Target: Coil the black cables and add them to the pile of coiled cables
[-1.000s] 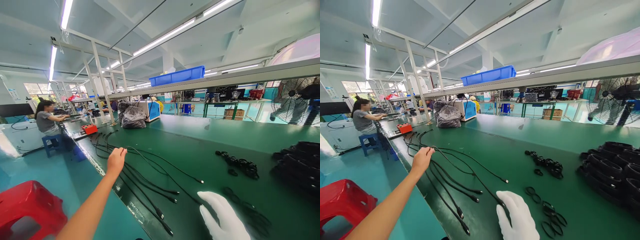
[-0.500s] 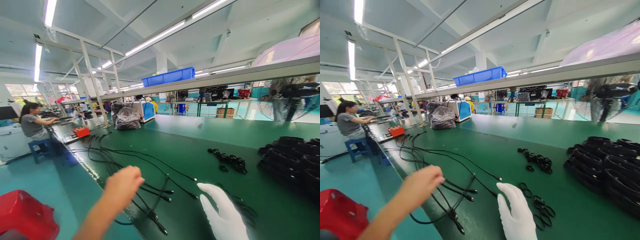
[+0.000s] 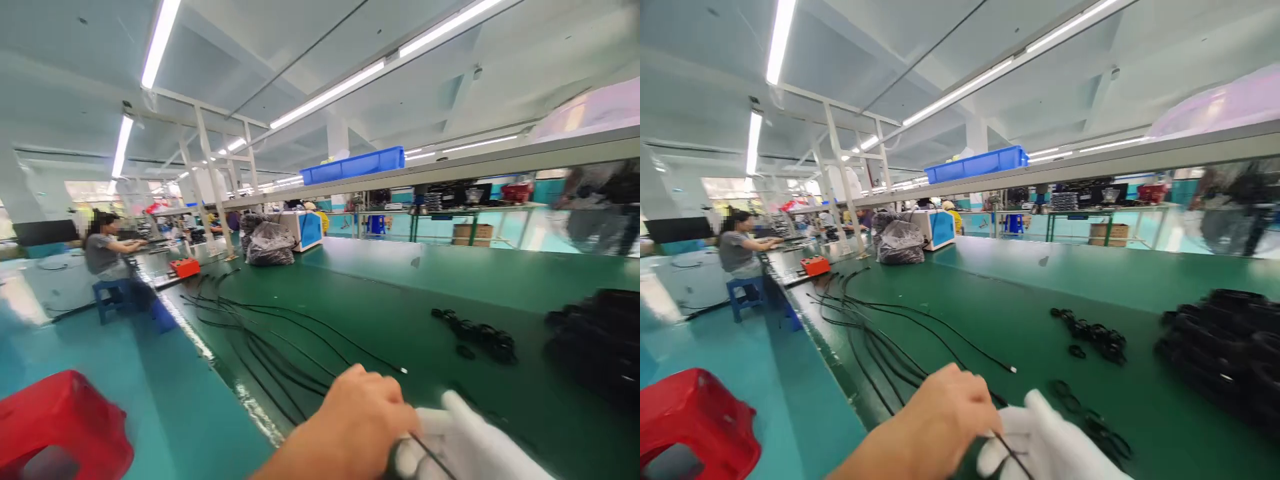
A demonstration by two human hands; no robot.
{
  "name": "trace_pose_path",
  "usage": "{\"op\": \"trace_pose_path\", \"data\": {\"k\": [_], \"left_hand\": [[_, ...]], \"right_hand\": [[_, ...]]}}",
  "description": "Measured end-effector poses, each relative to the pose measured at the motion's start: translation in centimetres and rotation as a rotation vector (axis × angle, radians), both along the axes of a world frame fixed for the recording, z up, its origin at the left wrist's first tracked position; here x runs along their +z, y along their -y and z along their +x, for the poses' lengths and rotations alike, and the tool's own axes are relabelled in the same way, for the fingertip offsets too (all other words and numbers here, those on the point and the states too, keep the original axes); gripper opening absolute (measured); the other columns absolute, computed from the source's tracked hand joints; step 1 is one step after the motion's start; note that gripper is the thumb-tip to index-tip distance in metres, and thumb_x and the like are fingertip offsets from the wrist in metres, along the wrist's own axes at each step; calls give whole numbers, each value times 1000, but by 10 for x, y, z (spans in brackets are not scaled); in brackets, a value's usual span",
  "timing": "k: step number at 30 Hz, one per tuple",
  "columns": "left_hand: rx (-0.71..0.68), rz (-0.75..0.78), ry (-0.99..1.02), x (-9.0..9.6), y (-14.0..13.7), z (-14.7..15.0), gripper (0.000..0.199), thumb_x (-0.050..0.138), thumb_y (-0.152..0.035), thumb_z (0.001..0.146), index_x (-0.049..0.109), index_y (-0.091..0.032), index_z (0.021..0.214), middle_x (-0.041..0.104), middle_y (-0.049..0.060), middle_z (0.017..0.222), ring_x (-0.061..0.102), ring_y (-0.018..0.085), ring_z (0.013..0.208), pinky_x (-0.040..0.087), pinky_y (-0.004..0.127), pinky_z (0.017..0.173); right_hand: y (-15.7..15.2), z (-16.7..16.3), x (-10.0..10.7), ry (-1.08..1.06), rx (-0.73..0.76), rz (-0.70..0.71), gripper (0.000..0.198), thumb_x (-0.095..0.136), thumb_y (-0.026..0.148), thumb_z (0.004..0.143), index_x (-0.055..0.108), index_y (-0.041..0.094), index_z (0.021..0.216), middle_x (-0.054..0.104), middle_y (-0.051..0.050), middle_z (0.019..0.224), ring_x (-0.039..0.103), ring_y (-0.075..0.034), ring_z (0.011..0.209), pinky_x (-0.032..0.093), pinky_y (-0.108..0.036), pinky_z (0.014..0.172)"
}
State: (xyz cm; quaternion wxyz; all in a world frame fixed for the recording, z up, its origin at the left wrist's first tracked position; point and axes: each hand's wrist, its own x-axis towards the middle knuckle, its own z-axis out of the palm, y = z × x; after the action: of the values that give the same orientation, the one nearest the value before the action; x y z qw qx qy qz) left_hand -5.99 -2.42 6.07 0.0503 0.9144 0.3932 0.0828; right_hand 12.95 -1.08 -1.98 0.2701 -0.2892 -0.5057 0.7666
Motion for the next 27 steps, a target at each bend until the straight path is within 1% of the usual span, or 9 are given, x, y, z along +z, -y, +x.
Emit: {"op": "trace_pose_path", "data": {"k": [2, 5, 7, 11, 15, 19, 22, 25, 27], "left_hand": [[99, 53, -15, -4, -6, 15, 22, 48, -12, 81, 63, -25, 91, 64, 1, 92, 57, 18, 86, 36, 32, 77], [118, -45, 73, -9, -15, 32, 17, 51, -19, 83, 63, -27, 93, 65, -1, 92, 54, 18, 88, 33, 32, 83], [76, -152, 101, -10, -20, 38, 6, 57, -28, 81, 63, -28, 83, 65, -4, 82, 53, 17, 82, 34, 30, 81], [84, -240, 152, -8, -29, 45, 20, 52, -24, 83, 59, -24, 65, 60, -4, 72, 50, 15, 79, 35, 26, 75], [47, -267, 143, -5, -42, 50, 21, 51, -23, 83, 59, -23, 64, 58, -4, 70, 48, 16, 79, 35, 27, 77], [19, -233, 175, -11, -50, 60, 25, 48, -28, 85, 60, -23, 64, 59, -3, 69, 50, 16, 75, 36, 29, 77], [58, -215, 225, -31, -48, 60, 30, 35, -29, 91, 64, -26, 81, 66, -1, 82, 56, 16, 80, 39, 28, 77], [220, -150, 39, -64, -43, 45, 29, 34, -26, 90, 63, -27, 95, 69, 2, 92, 62, 19, 82, 42, 29, 71], [308, 12, -92, -85, -39, 28, 33, 32, -20, 89, 64, -27, 94, 70, 2, 90, 64, 21, 81, 43, 30, 69]], "right_hand": [[5, 0, -1, 13, 119, -48, 47, 63, 47, 65, 64, 10, 94, 68, -12, 80, 62, -13, 60, 45, -20, 53], [2, -4, -14, -71, 182, -232, 36, 60, 38, 60, 65, 5, 75, 65, -10, 61, 56, -12, 45, 41, -20, 42], [-7, -6, -26, -138, 71, -227, 22, 63, 24, 56, 63, 6, 69, 64, -7, 61, 58, -10, 50, 45, -19, 49], [-19, -9, -45, -250, 183, -339, 25, 51, 19, 60, 63, 3, 75, 65, -10, 65, 62, -12, 57, 49, -22, 59], [-23, -12, -48, -301, 330, -390, 34, 44, 15, 60, 63, 0, 84, 66, -11, 66, 63, -12, 54, 48, -18, 50], [-20, -5, -40, -288, 326, -370, 34, 40, 26, 74, 62, 1, 81, 64, -10, 61, 60, -12, 45, 43, -17, 37], [-16, 10, -23, -372, 278, -269, 38, 46, 35, 78, 61, 1, 81, 63, -9, 59, 58, -11, 42, 39, -16, 35], [-18, 35, 1, -644, 85, -89, 40, 55, 48, 77, 59, 9, 86, 67, -6, 68, 62, -14, 48, 43, -20, 39], [-24, 54, 15, -841, -109, -41, 31, 56, 48, 79, 57, 18, 87, 66, 2, 70, 63, -12, 54, 47, -21, 46]]}}
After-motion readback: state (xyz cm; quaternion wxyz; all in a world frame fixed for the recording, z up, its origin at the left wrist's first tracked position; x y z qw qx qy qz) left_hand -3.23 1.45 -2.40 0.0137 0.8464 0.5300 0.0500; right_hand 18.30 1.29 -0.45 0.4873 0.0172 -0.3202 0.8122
